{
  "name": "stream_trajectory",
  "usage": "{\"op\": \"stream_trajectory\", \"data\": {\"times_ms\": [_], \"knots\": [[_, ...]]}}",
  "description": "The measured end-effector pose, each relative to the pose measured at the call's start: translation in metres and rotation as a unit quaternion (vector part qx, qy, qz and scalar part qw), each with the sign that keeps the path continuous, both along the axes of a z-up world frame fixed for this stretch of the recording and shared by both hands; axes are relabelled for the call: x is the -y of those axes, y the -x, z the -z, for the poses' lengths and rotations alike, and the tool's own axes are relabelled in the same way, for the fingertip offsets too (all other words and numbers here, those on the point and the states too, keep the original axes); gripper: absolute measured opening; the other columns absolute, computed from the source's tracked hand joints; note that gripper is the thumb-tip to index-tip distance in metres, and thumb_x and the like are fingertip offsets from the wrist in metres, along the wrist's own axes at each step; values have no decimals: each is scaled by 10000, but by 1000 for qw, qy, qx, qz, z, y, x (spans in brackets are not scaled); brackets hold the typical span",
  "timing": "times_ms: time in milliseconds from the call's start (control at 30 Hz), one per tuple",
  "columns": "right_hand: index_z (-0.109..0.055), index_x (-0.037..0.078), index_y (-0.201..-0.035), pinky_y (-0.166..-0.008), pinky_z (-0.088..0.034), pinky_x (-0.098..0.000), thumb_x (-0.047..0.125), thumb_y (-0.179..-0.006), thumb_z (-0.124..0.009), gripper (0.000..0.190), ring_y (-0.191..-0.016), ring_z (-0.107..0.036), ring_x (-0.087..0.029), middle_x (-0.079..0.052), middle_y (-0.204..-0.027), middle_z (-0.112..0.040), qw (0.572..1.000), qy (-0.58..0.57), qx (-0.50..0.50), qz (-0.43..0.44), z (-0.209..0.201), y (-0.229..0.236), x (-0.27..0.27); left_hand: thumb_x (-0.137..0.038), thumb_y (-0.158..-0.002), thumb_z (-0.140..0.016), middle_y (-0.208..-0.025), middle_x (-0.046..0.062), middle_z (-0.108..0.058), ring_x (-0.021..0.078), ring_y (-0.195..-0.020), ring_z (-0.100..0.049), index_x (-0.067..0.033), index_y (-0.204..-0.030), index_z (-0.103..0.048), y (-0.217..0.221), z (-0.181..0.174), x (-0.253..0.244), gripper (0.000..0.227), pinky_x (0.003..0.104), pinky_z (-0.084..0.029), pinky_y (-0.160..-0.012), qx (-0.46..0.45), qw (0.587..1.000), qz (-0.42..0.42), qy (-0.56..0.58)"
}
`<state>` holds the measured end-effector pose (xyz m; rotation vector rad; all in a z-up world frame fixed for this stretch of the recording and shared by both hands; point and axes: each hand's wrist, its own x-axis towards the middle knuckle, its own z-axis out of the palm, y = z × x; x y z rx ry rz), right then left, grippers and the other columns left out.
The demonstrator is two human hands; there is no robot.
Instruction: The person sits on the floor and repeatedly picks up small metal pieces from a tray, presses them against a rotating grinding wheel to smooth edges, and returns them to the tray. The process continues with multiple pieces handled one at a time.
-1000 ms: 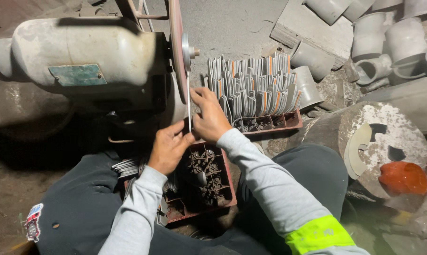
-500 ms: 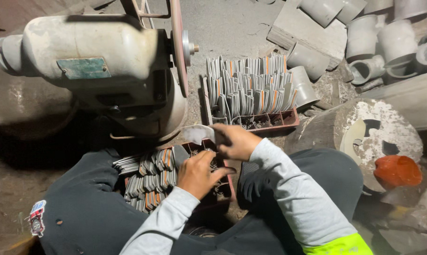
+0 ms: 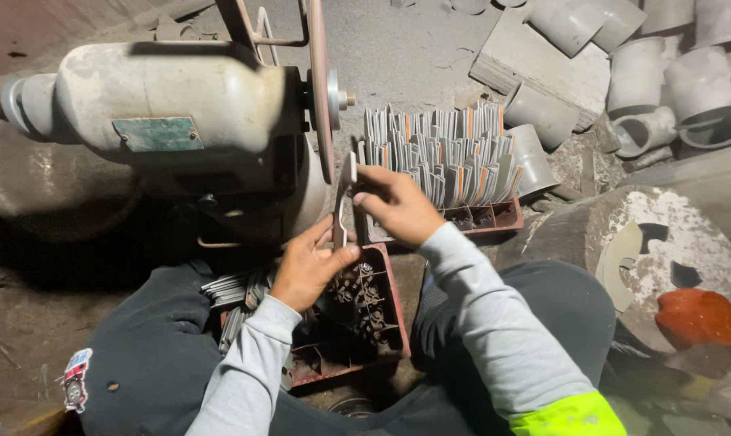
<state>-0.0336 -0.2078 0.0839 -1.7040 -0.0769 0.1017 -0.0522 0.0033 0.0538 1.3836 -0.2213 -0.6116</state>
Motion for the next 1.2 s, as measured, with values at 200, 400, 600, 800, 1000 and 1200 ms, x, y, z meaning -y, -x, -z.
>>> {"op": "stream_trajectory", "data": {"times_ms": [200,400,600,800,1000,1200], "knots": [[-552,4,-1444,-1002,-487,-351,-5,-804,-515,641,-1145,-598,-291,-163,-1270,-580,973,212,74,52,20,-30,-20,-133,-949,-693,-1250,139,-683,201,-1049,-679,97,-1472,-478,-31,10,8,610,352,-604,-843,-160,978,-11,130],[-584,-17,-1401,-1075,-462,-380,-6,-815,-537,588,-1246,-566,-327,-179,-1317,-588,960,248,111,67,31,-43,-18,-154,-942,-678,-1251,139,-656,198,-1028,-687,50,-1473,-425,-41,12,12,623,401,-650,-808,-206,970,-19,125],[-588,-35,-1388,-1117,-408,-421,-21,-784,-591,604,-1283,-525,-342,-207,-1320,-570,951,278,124,49,33,-15,-22,-154,-928,-706,-1295,180,-642,208,-1093,-684,84,-1494,-449,-14,14,1,666,370,-623,-845,-144,979,25,145],[-624,-39,-1316,-1109,-469,-346,-56,-841,-524,486,-1234,-642,-256,-152,-1295,-685,996,58,8,-68,14,34,2,-146,-791,-834,-1322,182,-623,243,-1117,-668,38,-1483,-419,28,7,-6,828,352,-567,-928,151,969,-39,-194],[-610,-43,-1337,-1017,-505,-317,-52,-832,-489,519,-1120,-642,-241,-150,-1213,-684,999,23,-23,-26,0,39,0,-101,-777,-800,-1384,157,-581,212,-1126,-659,26,-1493,-383,24,9,-4,839,332,-585,-881,150,973,-54,-166],[-573,-79,-1362,-1006,-503,-383,-36,-819,-590,545,-1114,-639,-341,-215,-1205,-613,960,246,127,39,3,1,-28,-41,-892,-700,-1376,147,-614,179,-1210,-610,100,-1472,-461,-9,27,2,643,308,-519,-1028,-24,994,19,106]]}}
